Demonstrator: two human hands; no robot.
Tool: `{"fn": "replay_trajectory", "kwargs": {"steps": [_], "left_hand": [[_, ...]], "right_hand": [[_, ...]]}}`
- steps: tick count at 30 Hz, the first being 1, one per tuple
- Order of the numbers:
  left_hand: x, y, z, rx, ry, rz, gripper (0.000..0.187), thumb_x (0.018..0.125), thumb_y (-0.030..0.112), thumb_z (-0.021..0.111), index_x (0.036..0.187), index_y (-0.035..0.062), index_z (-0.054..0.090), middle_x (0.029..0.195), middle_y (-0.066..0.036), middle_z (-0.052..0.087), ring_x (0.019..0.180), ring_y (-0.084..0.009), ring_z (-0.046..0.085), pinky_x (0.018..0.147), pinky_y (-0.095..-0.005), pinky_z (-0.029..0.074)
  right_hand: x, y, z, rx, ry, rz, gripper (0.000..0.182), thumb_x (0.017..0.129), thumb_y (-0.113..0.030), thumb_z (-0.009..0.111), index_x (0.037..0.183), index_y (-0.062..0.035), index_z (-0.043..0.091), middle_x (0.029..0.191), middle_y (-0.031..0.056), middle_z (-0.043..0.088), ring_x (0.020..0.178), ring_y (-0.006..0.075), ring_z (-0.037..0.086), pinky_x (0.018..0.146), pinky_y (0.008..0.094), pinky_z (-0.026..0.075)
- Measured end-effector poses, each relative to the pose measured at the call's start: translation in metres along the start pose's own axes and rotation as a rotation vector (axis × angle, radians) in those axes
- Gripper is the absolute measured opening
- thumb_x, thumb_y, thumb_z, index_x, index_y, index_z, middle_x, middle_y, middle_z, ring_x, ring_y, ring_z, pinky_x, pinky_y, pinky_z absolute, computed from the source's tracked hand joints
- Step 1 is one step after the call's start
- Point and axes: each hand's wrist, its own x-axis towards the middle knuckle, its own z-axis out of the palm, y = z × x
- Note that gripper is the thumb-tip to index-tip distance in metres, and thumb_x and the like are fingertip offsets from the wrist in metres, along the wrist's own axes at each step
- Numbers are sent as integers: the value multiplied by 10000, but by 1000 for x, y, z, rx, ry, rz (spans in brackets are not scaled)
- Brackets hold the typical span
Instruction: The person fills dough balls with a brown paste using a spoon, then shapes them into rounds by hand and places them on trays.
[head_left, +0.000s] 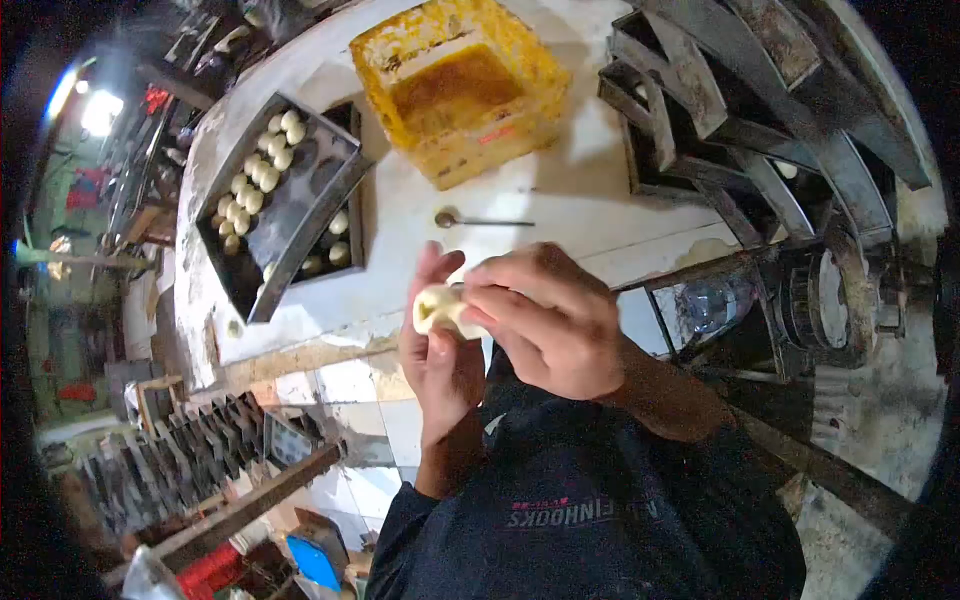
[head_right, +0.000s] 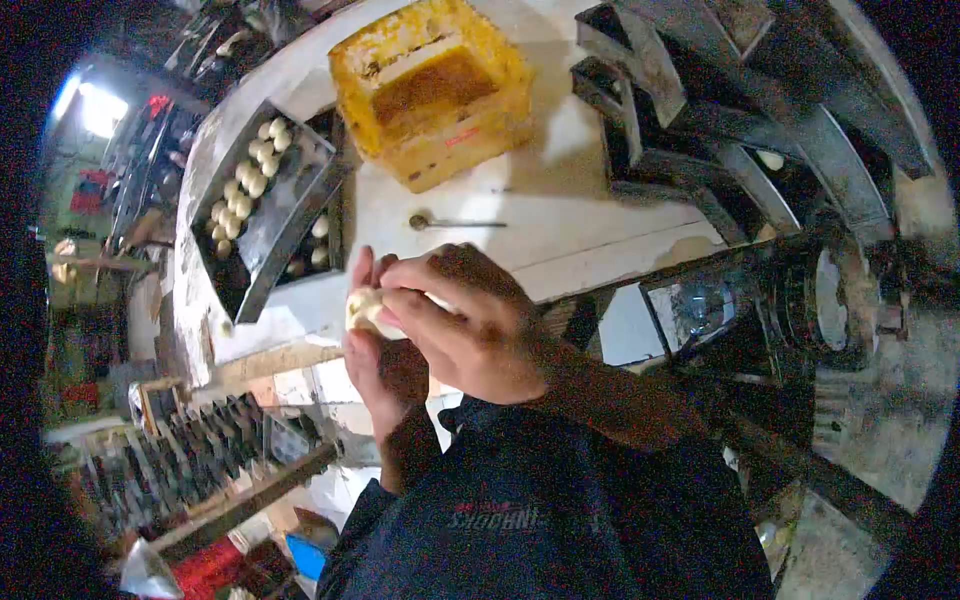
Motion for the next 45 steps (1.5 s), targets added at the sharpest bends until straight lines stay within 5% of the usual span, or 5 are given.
{"fn": "replay_trajectory", "kwargs": {"steps": [11,21,34,39,45], "left_hand": [[-41,32,-10,1586,-28,607,587,874,262,598,1375,54,373,1055,-198,550,1011,-303,518,866,-427,431],[-30,108,-100,88,86,269,554,901,602,459,896,74,628,1007,-89,381,961,-222,413,873,-381,370],[45,123,-111,211,-121,300,1112,474,437,936,1346,52,363,1170,-118,415,998,-181,466,744,-348,495],[84,88,-84,601,-197,649,376,773,220,784,628,52,481,586,-52,510,547,-192,493,551,-341,419],[82,-4,-25,931,-421,-16,268,845,225,683,976,32,551,894,-99,601,870,-222,586,736,-345,464]], "right_hand": [[-2,-44,-2,270,-170,142,311,699,-93,787,960,21,663,877,111,649,793,224,660,655,290,534],[51,-82,107,359,-227,160,194,670,-91,792,821,-37,683,828,88,631,762,231,643,675,332,521],[47,-65,148,447,-52,-13,232,766,-37,707,995,-49,675,975,110,682,870,248,685,798,395,562],[47,-21,105,312,-303,135,192,816,-121,646,966,-1,639,1021,213,632,967,331,630,805,399,521],[44,-9,-25,-142,-197,-21,333,853,-73,565,1173,16,578,1231,206,517,1091,354,558,938,434,478]]}}
